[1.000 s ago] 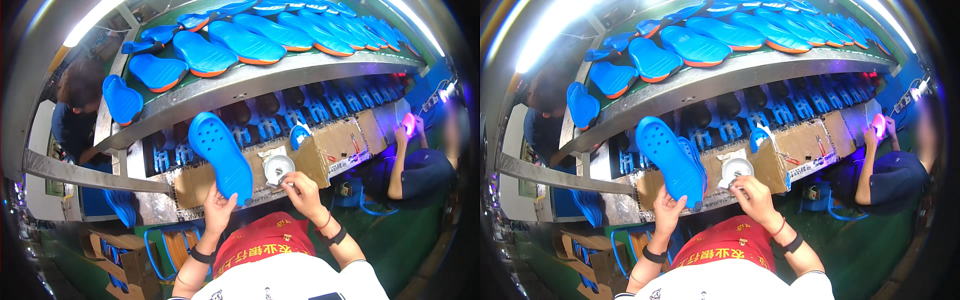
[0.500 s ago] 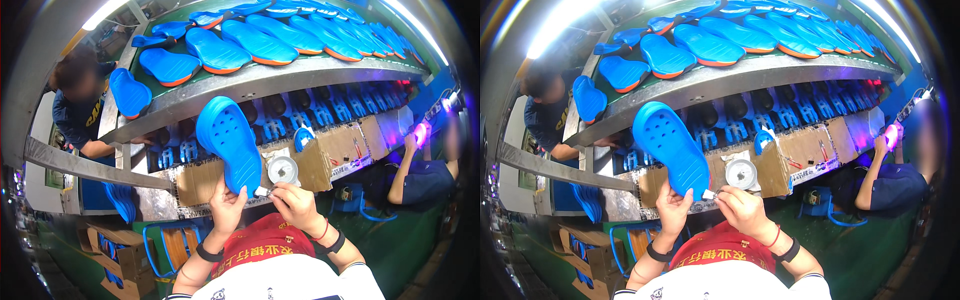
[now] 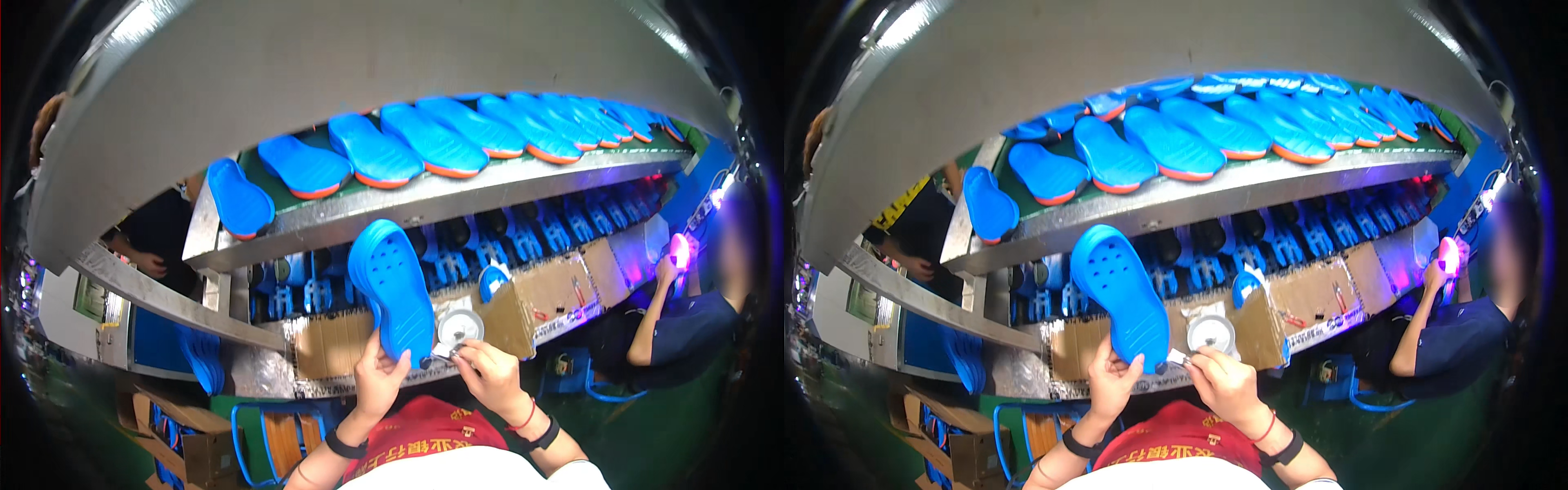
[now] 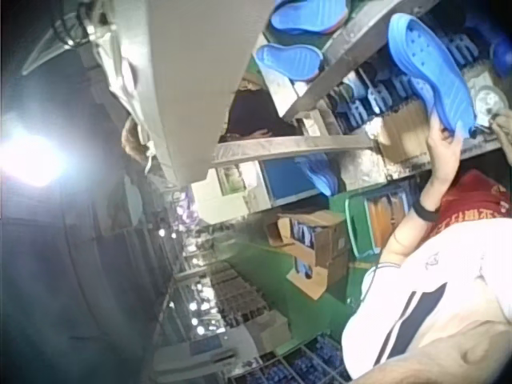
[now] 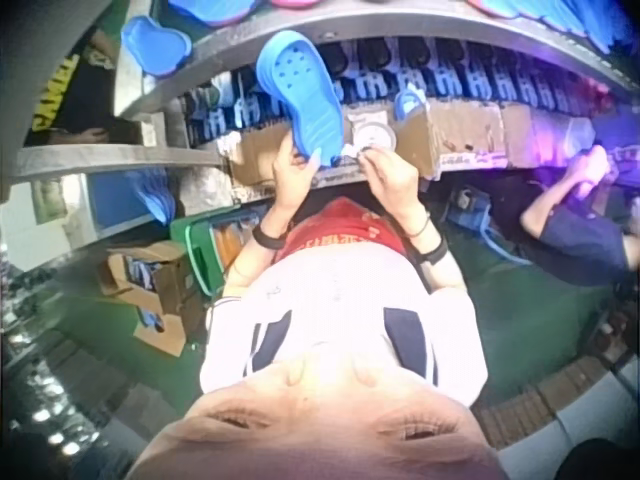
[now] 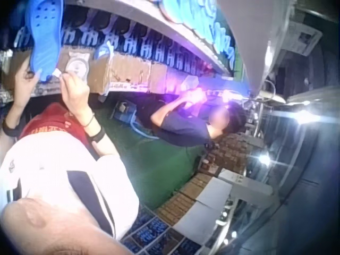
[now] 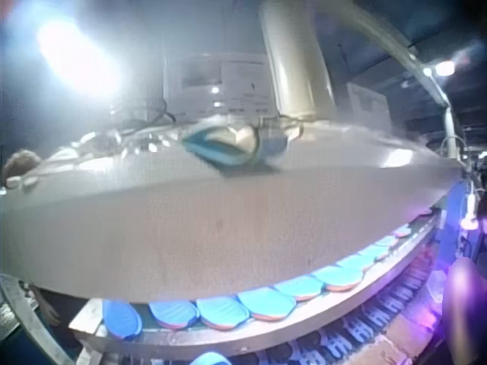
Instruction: Applying adhesive to shoe outsoles and placing them on a conveyor rack.
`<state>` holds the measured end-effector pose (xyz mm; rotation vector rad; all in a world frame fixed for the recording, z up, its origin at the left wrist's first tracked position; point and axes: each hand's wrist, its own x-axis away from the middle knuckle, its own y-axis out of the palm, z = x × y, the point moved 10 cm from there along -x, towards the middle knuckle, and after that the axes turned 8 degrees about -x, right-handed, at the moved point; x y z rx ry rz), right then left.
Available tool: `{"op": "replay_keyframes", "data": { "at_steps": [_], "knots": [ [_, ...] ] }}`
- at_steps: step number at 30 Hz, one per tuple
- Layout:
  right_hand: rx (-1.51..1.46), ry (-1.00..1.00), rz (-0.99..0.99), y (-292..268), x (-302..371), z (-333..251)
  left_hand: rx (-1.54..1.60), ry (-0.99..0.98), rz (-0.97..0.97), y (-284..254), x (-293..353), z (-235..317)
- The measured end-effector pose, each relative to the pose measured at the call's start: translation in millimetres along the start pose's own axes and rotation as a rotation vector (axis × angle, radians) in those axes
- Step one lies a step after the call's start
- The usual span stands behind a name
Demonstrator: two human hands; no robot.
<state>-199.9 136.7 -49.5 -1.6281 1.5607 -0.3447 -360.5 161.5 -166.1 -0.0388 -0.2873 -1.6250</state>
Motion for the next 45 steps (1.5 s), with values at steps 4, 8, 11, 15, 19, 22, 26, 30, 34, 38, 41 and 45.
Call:
{"op": "replay_keyframes", "data": {
  "at_steps": [4, 8, 11, 15, 19, 22, 26, 30, 34, 38, 41, 45],
  "knots": [
    [-0.118, 0.178, 0.189, -42.6, 3.0, 14.3, 0.016, 0.032, -0.050, 4.1, -12.5, 21.5],
    [-0.103, 0.211, 0.276, -70.9, 12.8, 23.9, 0.089, 0.070, -0.182, 17.9, -32.8, 44.3],
    [-0.065, 0.225, 0.340, -85.6, 19.9, 30.7, 0.177, 0.075, -0.243, 24.5, -48.5, 59.4],
    [-0.034, 0.271, 0.344, -94.5, 25.9, 35.6, 0.168, -0.025, -0.266, 28.2, -60.2, 84.9],
    [-0.011, 0.248, 0.347, -94.2, 31.5, 40.4, 0.203, -0.024, -0.294, 19.4, -76.9, 98.9],
    [-0.039, 0.299, 0.330, -89.0, 31.0, 46.1, 0.205, 0.029, -0.232, -2.1, -95.4, 108.6],
    [-0.032, 0.280, 0.327, -81.3, 24.4, 50.5, 0.199, 0.075, -0.071, -46.3, -127.3, 134.7],
    [-0.052, 0.289, 0.312, -73.5, 20.8, 52.9, 0.296, 0.121, 0.143, -121.3, -176.0, 157.0],
    [-0.074, 0.280, 0.269, -57.4, 19.4, 51.2, 0.247, 0.115, 0.169, -205.3, -247.8, 149.6],
    [-0.050, 0.278, 0.250, -52.5, 27.6, 46.5, 0.564, 0.149, 0.283, -229.4, -277.4, 146.9],
    [-0.047, 0.302, 0.213, -45.9, 29.1, 43.4, 0.507, 0.273, 0.354, -254.9, -293.8, 157.8],
    [-0.073, 0.241, 0.138, -26.5, 20.4, 37.0, 0.398, 0.395, 0.500, -307.3, -301.2, 168.2]
  ]
}}
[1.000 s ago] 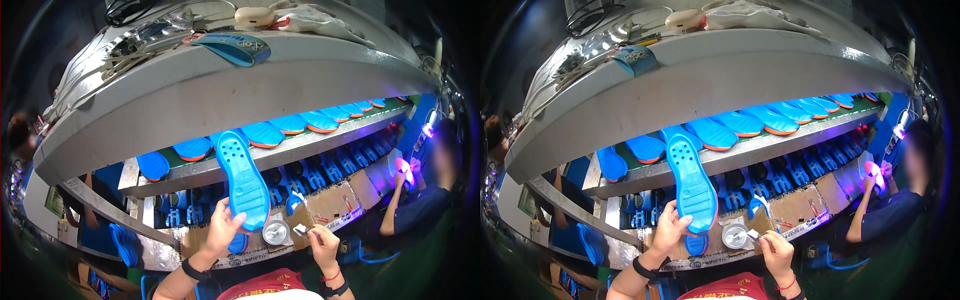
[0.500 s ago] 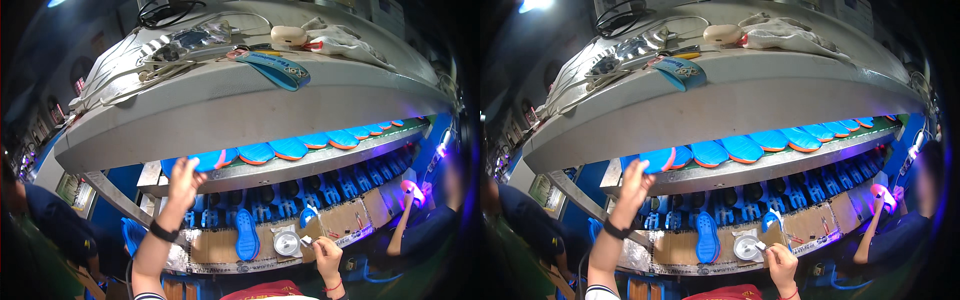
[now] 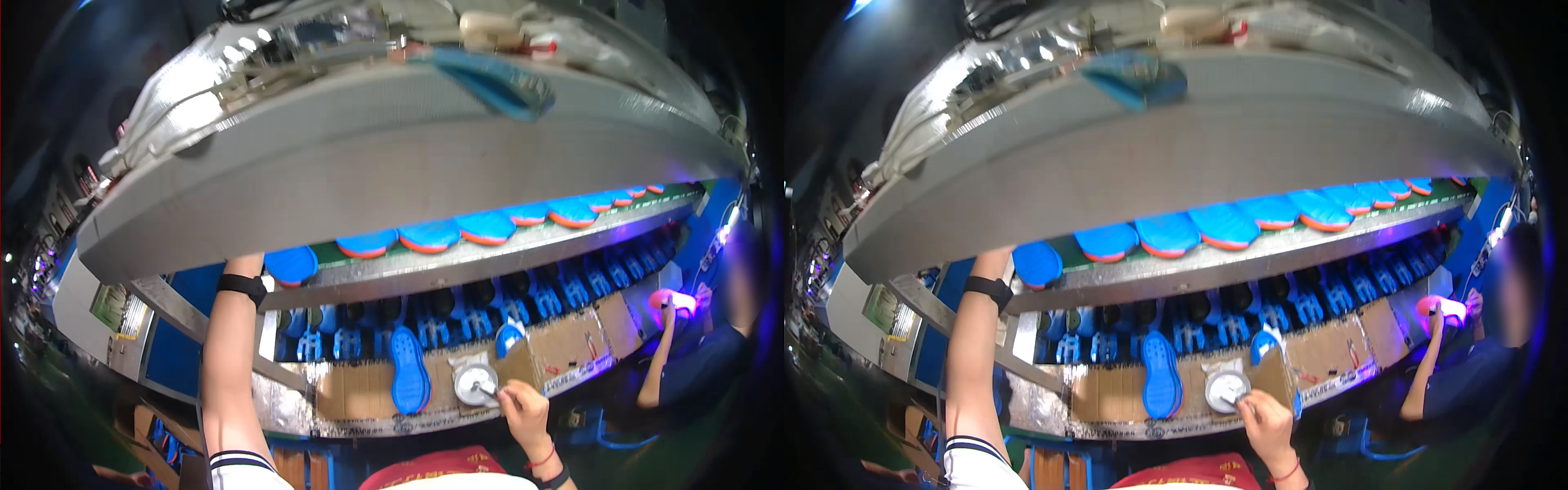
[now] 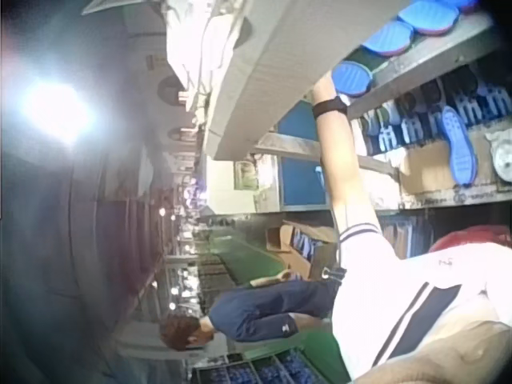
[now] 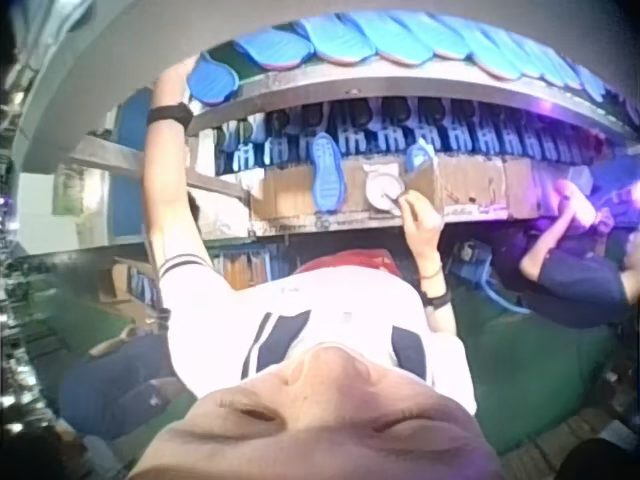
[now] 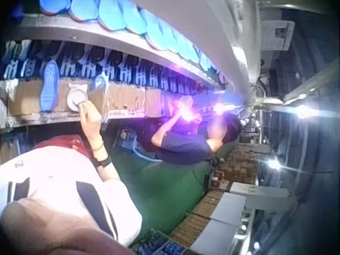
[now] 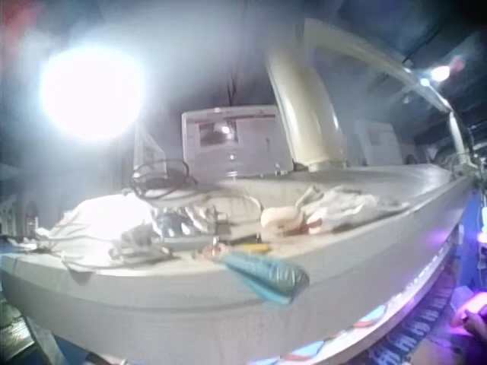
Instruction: Applying adhesive to shoe outsoles and placing them on a conveyor rack.
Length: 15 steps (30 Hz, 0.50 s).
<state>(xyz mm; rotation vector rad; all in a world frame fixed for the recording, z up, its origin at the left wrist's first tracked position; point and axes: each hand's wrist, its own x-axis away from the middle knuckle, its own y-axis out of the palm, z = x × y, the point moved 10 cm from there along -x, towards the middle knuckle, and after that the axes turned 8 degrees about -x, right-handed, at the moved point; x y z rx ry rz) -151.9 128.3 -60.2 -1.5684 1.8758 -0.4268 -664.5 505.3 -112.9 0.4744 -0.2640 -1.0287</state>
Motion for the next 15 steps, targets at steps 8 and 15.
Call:
{"op": "replay_keyframes", "data": {
  "at_steps": [8, 15],
  "knots": [
    [0.342, 0.067, -0.101, 50.2, 2.4, 90.6, -0.811, -0.073, -0.742, 56.0, 317.3, -92.7],
    [0.497, 0.142, -0.368, 103.5, 28.8, 154.8, -1.242, -0.468, -0.781, -95.6, 449.5, -283.3]
  ]
}}
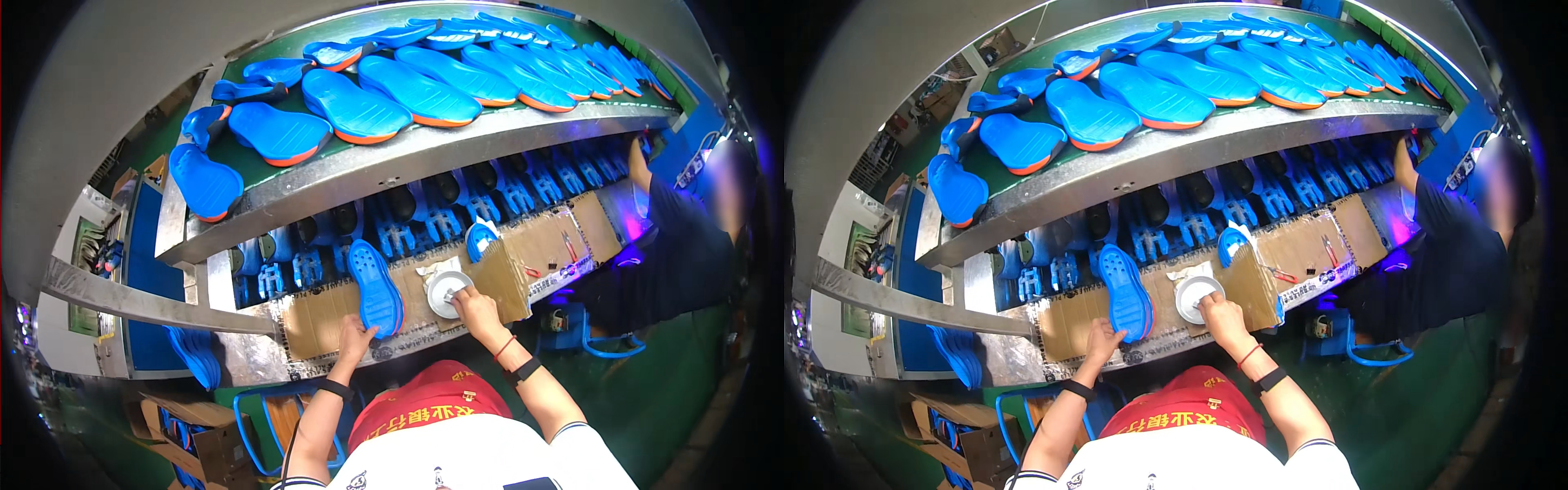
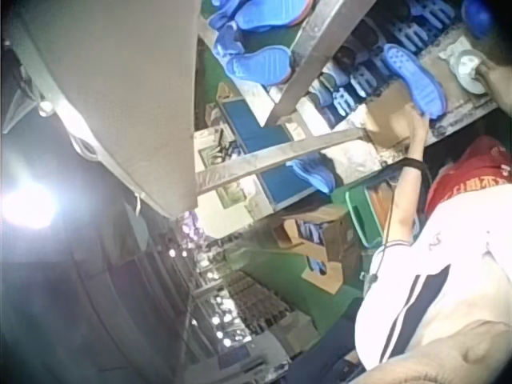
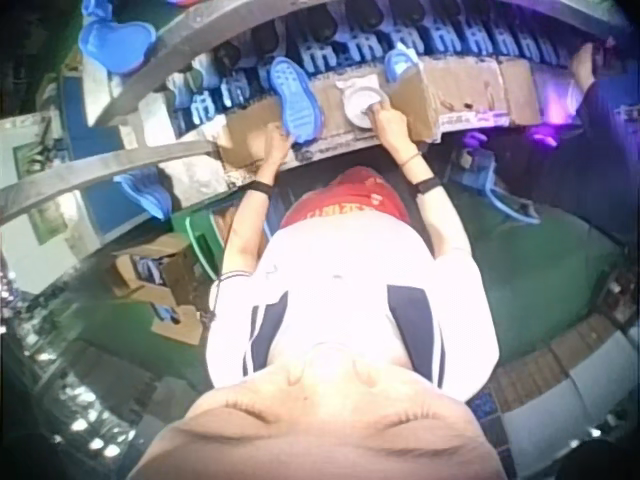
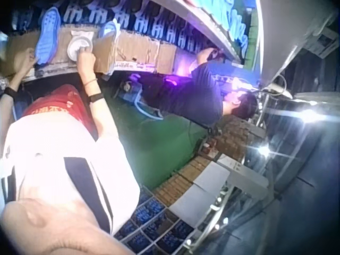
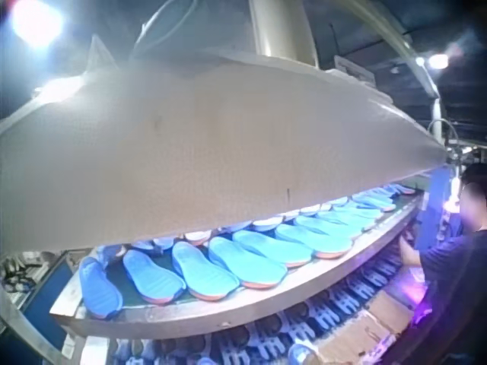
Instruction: Applying adhesive to shoe outsoles and placing them on a conveyor rack.
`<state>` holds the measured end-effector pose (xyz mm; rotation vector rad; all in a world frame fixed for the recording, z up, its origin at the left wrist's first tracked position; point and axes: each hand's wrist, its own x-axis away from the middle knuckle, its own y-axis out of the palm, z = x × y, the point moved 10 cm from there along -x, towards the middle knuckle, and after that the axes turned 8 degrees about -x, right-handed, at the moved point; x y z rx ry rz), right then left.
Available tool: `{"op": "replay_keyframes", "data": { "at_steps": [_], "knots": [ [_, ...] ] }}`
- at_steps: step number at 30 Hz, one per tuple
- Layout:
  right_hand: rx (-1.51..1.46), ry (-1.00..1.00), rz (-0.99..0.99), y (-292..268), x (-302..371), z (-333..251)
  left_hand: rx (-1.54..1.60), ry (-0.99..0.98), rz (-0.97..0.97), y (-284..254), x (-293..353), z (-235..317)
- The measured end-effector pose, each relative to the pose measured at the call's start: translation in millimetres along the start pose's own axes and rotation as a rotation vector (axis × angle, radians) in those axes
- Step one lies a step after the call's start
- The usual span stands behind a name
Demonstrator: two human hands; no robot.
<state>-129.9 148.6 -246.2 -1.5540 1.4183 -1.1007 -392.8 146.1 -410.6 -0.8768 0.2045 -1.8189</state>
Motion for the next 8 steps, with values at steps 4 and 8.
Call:
{"op": "replay_keyframes", "data": {
  "at_steps": [4, 8],
  "knots": [
    [-0.026, -0.033, -0.047, 12.1, 5.6, -1.0, 0.553, -0.229, -0.137, 15.9, 2.9, -22.0],
    [-0.030, -0.027, -0.069, 18.7, 6.7, 1.9, 1.030, -0.239, -0.204, 0.1, 21.5, -5.3]
  ]
}}
